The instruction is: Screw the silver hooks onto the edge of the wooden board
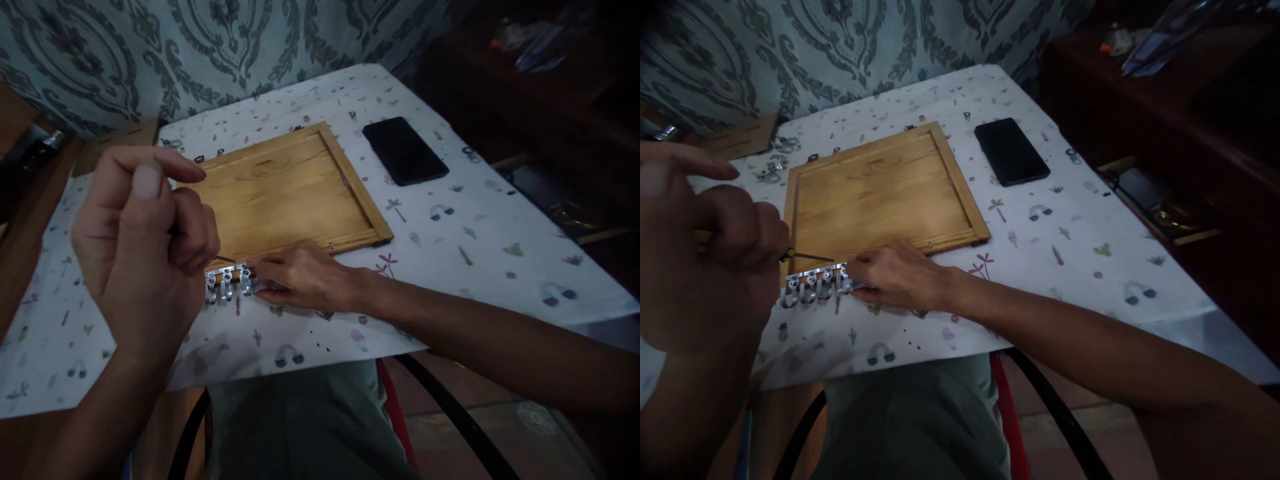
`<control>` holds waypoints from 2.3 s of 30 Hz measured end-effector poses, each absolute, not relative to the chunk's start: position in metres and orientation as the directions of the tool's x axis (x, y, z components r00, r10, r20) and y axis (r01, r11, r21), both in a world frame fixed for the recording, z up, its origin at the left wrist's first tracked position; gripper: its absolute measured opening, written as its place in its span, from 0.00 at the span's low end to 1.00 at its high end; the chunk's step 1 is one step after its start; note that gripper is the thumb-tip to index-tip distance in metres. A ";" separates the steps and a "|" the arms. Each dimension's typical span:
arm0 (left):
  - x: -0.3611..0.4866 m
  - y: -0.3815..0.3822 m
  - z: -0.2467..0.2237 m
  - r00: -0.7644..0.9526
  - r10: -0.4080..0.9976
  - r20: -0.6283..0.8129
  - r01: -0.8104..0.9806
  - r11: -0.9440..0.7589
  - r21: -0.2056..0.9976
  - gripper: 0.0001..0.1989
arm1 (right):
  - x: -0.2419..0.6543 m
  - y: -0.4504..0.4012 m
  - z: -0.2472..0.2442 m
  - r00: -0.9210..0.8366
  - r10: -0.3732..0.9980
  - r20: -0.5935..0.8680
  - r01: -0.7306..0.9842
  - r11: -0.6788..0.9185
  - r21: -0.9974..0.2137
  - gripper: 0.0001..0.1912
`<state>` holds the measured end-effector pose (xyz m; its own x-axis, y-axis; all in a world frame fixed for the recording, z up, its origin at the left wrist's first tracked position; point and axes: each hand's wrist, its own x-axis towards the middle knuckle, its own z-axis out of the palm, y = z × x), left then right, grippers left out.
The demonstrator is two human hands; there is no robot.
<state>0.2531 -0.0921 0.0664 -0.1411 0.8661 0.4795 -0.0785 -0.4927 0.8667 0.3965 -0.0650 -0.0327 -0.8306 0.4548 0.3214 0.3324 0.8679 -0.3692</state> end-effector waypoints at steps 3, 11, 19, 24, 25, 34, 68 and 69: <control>0.252 -0.091 0.061 -0.135 0.870 0.474 -0.088 -0.487 0.869 0.14 | 0.396 -0.065 -0.032 -0.835 0.448 0.319 0.325 0.869 -0.372 0.10; 0.248 -0.091 0.053 -0.090 0.871 0.482 -0.058 -0.488 0.871 0.11 | 0.396 -0.065 -0.033 -0.836 0.441 0.326 0.321 0.875 -0.362 0.10; 0.246 -0.089 0.049 -0.065 0.850 0.523 -0.055 -0.526 0.849 0.10 | 0.396 -0.064 -0.032 -0.842 0.445 0.305 0.332 0.873 -0.356 0.11; 0.246 -0.091 0.048 -0.055 0.855 0.516 -0.066 -0.519 0.852 0.09 | 0.396 -0.065 -0.032 -0.842 0.445 0.306 0.330 0.872 -0.361 0.13; 0.246 -0.091 0.048 -0.042 0.853 0.520 -0.053 -0.522 0.851 0.09 | 0.396 -0.065 -0.032 -0.840 0.446 0.308 0.332 0.873 -0.358 0.12; 0.250 -0.096 0.050 -0.073 0.880 0.469 0.044 -0.467 0.883 0.09 | 0.396 -0.065 -0.034 -0.829 0.446 0.336 0.331 0.877 -0.349 0.11; 0.249 -0.083 0.049 -0.045 0.916 0.398 -0.153 -0.400 0.903 0.10 | 0.396 -0.065 -0.031 -0.834 0.449 0.319 0.335 0.873 -0.355 0.10; 0.249 -0.082 0.050 -0.022 0.919 0.395 -0.154 -0.393 0.906 0.10 | 0.396 -0.065 -0.031 -0.834 0.449 0.321 0.332 0.873 -0.358 0.09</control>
